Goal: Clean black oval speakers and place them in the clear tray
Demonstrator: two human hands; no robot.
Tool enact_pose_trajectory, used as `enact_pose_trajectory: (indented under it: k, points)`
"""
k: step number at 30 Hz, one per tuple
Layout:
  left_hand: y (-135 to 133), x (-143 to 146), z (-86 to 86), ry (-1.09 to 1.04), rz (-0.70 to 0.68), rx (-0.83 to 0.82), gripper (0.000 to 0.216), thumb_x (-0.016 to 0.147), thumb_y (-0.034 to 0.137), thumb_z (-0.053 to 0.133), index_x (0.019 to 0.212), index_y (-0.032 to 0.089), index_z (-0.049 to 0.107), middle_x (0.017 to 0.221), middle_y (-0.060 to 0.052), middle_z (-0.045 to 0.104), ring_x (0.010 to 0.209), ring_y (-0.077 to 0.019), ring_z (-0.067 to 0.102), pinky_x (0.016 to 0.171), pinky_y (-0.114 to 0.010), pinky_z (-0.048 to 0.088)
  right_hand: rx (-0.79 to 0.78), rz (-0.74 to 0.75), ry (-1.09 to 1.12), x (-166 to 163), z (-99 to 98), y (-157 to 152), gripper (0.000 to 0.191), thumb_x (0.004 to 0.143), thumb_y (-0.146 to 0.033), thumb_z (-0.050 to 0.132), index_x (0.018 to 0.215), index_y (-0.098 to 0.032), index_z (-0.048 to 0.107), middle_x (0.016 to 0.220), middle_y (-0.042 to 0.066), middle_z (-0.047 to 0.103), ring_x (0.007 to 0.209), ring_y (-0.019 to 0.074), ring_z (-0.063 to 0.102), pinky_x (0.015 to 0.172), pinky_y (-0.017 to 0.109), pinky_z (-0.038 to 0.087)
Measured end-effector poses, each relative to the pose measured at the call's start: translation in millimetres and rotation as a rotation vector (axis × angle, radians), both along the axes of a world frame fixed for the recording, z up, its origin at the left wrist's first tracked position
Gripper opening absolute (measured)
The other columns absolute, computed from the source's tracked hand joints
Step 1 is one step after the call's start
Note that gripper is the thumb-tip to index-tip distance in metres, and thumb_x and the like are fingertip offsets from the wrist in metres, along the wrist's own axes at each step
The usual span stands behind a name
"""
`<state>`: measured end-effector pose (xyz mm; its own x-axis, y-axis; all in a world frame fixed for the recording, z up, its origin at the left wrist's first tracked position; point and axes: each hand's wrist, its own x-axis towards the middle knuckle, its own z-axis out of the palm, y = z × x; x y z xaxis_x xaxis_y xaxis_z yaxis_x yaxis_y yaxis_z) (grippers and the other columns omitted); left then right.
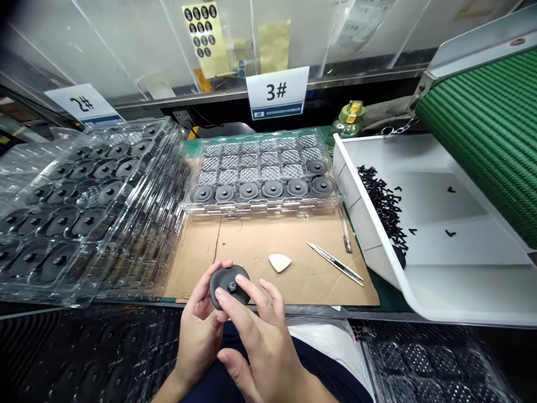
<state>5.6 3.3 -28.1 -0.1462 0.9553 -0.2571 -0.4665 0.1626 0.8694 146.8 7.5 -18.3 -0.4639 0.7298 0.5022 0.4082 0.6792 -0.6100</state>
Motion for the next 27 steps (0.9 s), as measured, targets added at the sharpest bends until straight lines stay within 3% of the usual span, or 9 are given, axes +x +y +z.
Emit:
enact_pose_trajectory:
  k: [8, 13, 18, 21, 24, 27]
  points:
    - [-0.8, -5.0, 12.6, -0.1, 0.008, -0.044, 0.066, 0.056, 0.035, 0.084, 0.117, 0.027, 0.062, 0.124, -0.006, 0.064, 0.114, -0.0252, 0.059, 0.092, -0.028, 0.05, -0.026, -0.051, -0.04, 16.3, -10.3, 0.6, 0.041, 0.094, -0.027, 0.035, 0.135, -0.02, 0.037, 0.122, 0.005, 0.063, 0.133, 0.0239, 0.035, 0.107, 0.048, 0.02]
    - [0.5, -10.4, 18.9, -0.246, -0.169, -0.125, 0.063, 0.058, 0.041, 0.082, 0.116, 0.026, 0.063, 0.123, -0.01, 0.064, 0.106, -0.0263, 0.063, 0.086, -0.03, 0.053, -0.005, -0.009, -0.092, 29.6, -9.1, 9.3, 0.047, 0.095, -0.033, 0.035, 0.14, -0.021, 0.031, 0.123, 0.006, 0.063, 0.132, 0.0259, 0.036, 0.106, 0.049, 0.021]
    - [-0.5, -13.5, 23.3, -0.366, -0.338, -0.228, 0.064, 0.065, 0.05, 0.074, 0.12, 0.02, 0.06, 0.124, -0.015, 0.062, 0.103, -0.0272, 0.064, 0.086, -0.032, 0.051, -0.096, 0.079, -0.11, 36.8, -18.7, 21.2, 0.059, 0.094, -0.054, 0.021, 0.142, -0.021, 0.03, 0.134, 0.008, 0.054, 0.134, 0.0256, 0.035, 0.108, 0.047, 0.024]
    - [-1.2, -13.7, 21.8, -0.447, -0.357, -0.232, 0.057, 0.072, 0.05, 0.068, 0.12, 0.021, 0.06, 0.132, -0.014, 0.057, 0.101, -0.027, 0.065, 0.087, -0.033, 0.05, -0.236, -0.115, -0.071, 37.6, -40.3, 27.2, 0.059, 0.092, -0.058, 0.024, 0.132, -0.02, 0.045, 0.13, 0.01, 0.056, 0.125, 0.0246, 0.047, 0.102, 0.043, 0.037]
    - [-1.2, -14.2, 17.1, -0.485, -0.325, -0.25, 0.05, 0.079, 0.047, 0.062, 0.121, 0.021, 0.059, 0.127, -0.012, 0.061, 0.105, -0.028, 0.064, 0.087, -0.033, 0.051, -0.347, -0.393, -0.069, 39.7, -66.1, 27.9, 0.039, 0.093, -0.045, 0.04, 0.113, -0.018, 0.06, 0.103, 0.01, 0.067, 0.096, 0.0206, 0.063, 0.082, 0.034, 0.051]
    - [-0.4, -14.8, 13.7, -0.509, -0.274, -0.272, 0.05, 0.079, 0.046, 0.063, 0.121, 0.021, 0.057, 0.122, -0.011, 0.063, 0.107, -0.0303, 0.063, 0.092, -0.041, 0.049, -0.404, -0.501, -0.102, 47.5, -85.3, 23.9, 0.031, 0.092, -0.039, 0.044, 0.096, -0.018, 0.066, 0.076, 0.005, 0.069, 0.065, 0.016, 0.064, 0.06, 0.027, 0.052]
